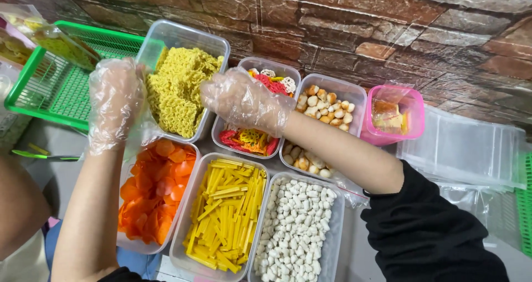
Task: Packaging various types of snacks into clear plastic bags using hands and tongs.
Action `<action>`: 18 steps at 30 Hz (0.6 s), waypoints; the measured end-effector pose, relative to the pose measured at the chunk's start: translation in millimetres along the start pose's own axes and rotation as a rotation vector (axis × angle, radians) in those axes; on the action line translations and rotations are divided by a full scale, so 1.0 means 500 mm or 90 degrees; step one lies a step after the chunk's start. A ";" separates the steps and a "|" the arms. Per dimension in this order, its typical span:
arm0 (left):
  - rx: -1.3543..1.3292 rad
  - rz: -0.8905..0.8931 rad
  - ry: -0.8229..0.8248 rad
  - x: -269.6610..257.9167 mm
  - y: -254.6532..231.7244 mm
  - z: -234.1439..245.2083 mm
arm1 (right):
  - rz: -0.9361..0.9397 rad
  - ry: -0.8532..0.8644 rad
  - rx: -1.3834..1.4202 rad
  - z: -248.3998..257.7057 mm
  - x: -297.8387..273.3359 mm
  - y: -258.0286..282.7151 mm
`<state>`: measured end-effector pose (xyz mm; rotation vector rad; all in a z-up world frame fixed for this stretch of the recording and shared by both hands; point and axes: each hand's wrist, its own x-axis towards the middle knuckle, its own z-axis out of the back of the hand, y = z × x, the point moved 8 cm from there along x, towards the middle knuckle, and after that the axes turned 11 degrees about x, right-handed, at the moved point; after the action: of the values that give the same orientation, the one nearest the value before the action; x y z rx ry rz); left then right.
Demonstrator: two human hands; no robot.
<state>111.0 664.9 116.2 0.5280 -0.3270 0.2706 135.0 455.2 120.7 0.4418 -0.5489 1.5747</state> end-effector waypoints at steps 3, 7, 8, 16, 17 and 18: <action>-0.055 -0.005 -0.079 0.010 0.020 0.049 | 0.039 -0.147 -0.087 0.104 0.024 0.024; 0.041 -0.021 -0.109 0.020 0.040 0.098 | -0.015 -0.034 -0.062 0.098 0.023 0.019; 0.031 -0.052 -0.152 0.018 0.036 0.122 | -0.064 0.048 -0.021 0.074 0.013 0.005; 0.264 -0.149 -0.162 0.055 -0.141 0.271 | -0.016 -0.060 -0.051 0.353 -0.091 0.121; 0.409 -0.192 -0.205 0.052 -0.185 0.287 | -0.031 -0.019 -0.069 0.373 -0.113 0.133; 0.405 -0.195 -0.211 0.049 -0.216 0.320 | -0.036 -0.017 -0.074 0.398 -0.140 0.146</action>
<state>131.9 494.3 207.5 1.2447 -0.4773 -0.0214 58.9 278.8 234.5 0.3866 -0.6395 1.4769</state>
